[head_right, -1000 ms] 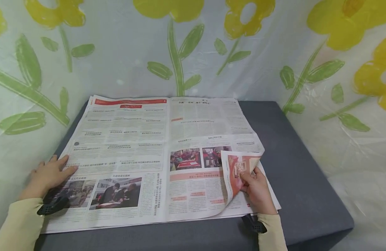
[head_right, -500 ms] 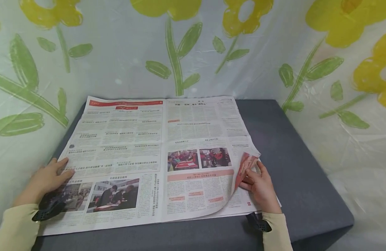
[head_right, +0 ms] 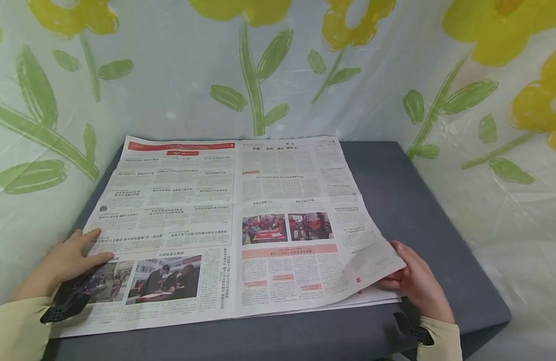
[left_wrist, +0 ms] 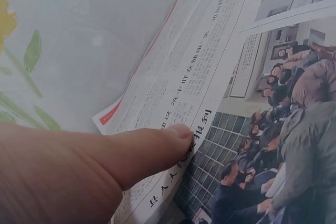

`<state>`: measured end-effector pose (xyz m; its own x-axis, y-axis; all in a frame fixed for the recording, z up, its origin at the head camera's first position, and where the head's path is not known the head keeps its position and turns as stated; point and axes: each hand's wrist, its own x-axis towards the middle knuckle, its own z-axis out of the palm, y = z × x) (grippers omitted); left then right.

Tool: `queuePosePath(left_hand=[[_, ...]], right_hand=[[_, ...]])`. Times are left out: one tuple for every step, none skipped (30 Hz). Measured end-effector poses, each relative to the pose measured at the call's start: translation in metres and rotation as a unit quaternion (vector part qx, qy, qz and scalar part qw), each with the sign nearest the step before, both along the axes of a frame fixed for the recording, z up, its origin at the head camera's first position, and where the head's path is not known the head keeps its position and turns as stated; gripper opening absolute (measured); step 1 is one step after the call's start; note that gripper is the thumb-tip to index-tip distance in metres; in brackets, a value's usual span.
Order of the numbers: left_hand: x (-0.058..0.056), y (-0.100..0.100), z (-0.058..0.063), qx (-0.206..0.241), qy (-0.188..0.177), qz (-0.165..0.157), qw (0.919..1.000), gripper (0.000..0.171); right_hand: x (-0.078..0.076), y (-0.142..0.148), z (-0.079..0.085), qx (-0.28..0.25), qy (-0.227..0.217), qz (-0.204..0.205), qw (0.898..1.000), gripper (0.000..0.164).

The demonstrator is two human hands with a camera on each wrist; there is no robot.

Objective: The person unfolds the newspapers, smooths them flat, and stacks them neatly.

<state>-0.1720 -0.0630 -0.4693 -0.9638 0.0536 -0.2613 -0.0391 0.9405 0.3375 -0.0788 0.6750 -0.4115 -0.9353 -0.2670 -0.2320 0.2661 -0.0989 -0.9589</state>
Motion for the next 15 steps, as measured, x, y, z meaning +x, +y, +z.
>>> queuePosePath(left_hand=[[0.0001, 0.0001, -0.0001, 0.0, 0.001, 0.0, 1.0, 0.096], [0.0001, 0.0001, -0.0003, 0.001, 0.002, 0.001, 1.0, 0.096], [0.0001, 0.0001, -0.0007, 0.001, 0.003, 0.002, 1.0, 0.096], [0.0, -0.0001, -0.0012, 0.002, 0.002, 0.003, 1.0, 0.096], [-0.0001, -0.0003, -0.0016, 0.002, 0.001, 0.004, 1.0, 0.096], [-0.0002, -0.0005, -0.0022, 0.004, 0.0, 0.005, 1.0, 0.096], [-0.0004, -0.0006, -0.0026, 0.002, 0.0, 0.006, 1.0, 0.096], [-0.0004, -0.0008, -0.003, 0.002, -0.001, 0.007, 1.0, 0.096], [-0.0004, -0.001, -0.0033, 0.001, -0.001, 0.008, 1.0, 0.096], [-0.0004, -0.0013, -0.0038, 0.0, 0.0, 0.008, 1.0, 0.096], [-0.0004, -0.0014, -0.0043, 0.0, 0.0, 0.008, 1.0, 0.096], [-0.0004, -0.0016, -0.0048, 0.0, 0.0, 0.008, 1.0, 0.096], [-0.0005, -0.0017, -0.0054, -0.001, 0.001, 0.008, 1.0, 0.096], [-0.0005, -0.0018, -0.006, -0.001, 0.001, 0.007, 1.0, 0.095], [-0.0006, -0.0018, -0.0066, -0.001, 0.002, 0.007, 1.0, 0.095]], right_hand=[[0.0018, 0.0027, 0.0003, 0.046, -0.015, -0.024, 0.999, 0.033], [0.0033, 0.0048, 0.0003, 0.093, -0.03, -0.048, 0.994, 0.034], [0.0048, 0.0064, -0.0001, 0.136, -0.045, -0.066, 0.988, 0.04], [0.0061, 0.0075, -0.0005, 0.178, -0.061, -0.081, 0.979, 0.049], [0.0069, 0.0083, -0.001, 0.217, -0.074, -0.092, 0.969, 0.059], [0.0075, 0.0083, -0.0017, 0.257, -0.082, -0.098, 0.958, 0.068], [0.0077, 0.0081, -0.0026, 0.293, -0.085, -0.1, 0.947, 0.074], [0.0074, 0.0077, -0.0035, 0.324, -0.086, -0.103, 0.937, 0.076], [0.0073, 0.0068, -0.0043, 0.352, -0.087, -0.105, 0.926, 0.077], [0.0068, 0.0055, -0.0046, 0.377, -0.09, -0.109, 0.915, 0.078], [0.006, 0.0042, -0.0048, 0.399, -0.092, -0.112, 0.905, 0.078], [0.0053, 0.0028, -0.0047, 0.416, -0.093, -0.114, 0.897, 0.079], [0.0047, 0.0014, -0.0044, 0.435, -0.092, -0.114, 0.889, 0.079], [0.0041, 0.0001, -0.0037, 0.454, -0.092, -0.112, 0.879, 0.079], [0.0038, -0.0011, -0.0034, 0.473, -0.088, -0.108, 0.87, 0.08]])
